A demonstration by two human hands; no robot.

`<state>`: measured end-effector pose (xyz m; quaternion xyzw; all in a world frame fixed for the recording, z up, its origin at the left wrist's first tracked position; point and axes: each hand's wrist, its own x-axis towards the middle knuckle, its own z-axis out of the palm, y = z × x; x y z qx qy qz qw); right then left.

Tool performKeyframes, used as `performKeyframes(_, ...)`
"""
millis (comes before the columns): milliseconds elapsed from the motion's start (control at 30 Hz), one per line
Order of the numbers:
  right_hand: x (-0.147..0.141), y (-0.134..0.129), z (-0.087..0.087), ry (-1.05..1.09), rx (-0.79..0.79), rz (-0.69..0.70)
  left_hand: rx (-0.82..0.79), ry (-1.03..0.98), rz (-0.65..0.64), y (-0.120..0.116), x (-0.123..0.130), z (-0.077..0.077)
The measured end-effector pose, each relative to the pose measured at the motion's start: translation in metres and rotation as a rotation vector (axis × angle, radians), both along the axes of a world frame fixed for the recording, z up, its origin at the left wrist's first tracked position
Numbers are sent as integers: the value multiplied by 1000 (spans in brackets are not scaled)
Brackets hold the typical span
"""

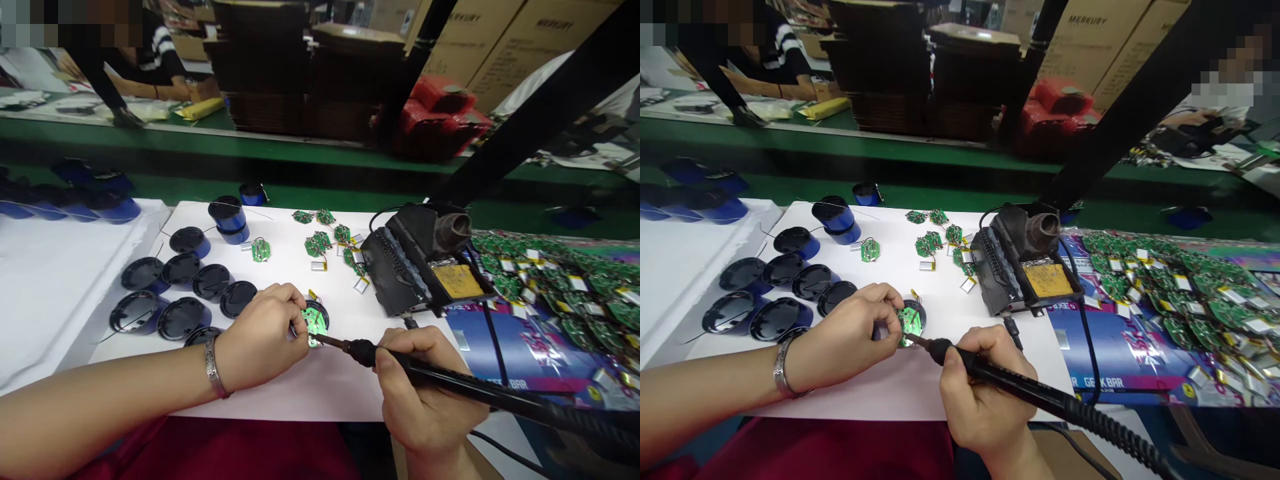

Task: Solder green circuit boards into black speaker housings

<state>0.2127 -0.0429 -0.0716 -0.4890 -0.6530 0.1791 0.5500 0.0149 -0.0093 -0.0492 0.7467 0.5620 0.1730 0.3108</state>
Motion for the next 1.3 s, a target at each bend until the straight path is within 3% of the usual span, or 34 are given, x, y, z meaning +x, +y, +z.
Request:
performKeyframes(533, -2, -3, 9, -82, 48, 47, 58, 45, -17, -1, 1, 0)
performKeyframes(900, -9, -5, 6, 44, 183, -148, 3, 64, -9, 0, 2, 4)
performKeyframes(1300, 2, -11, -1, -25, 68, 31, 1, 109, -12, 3, 3, 4)
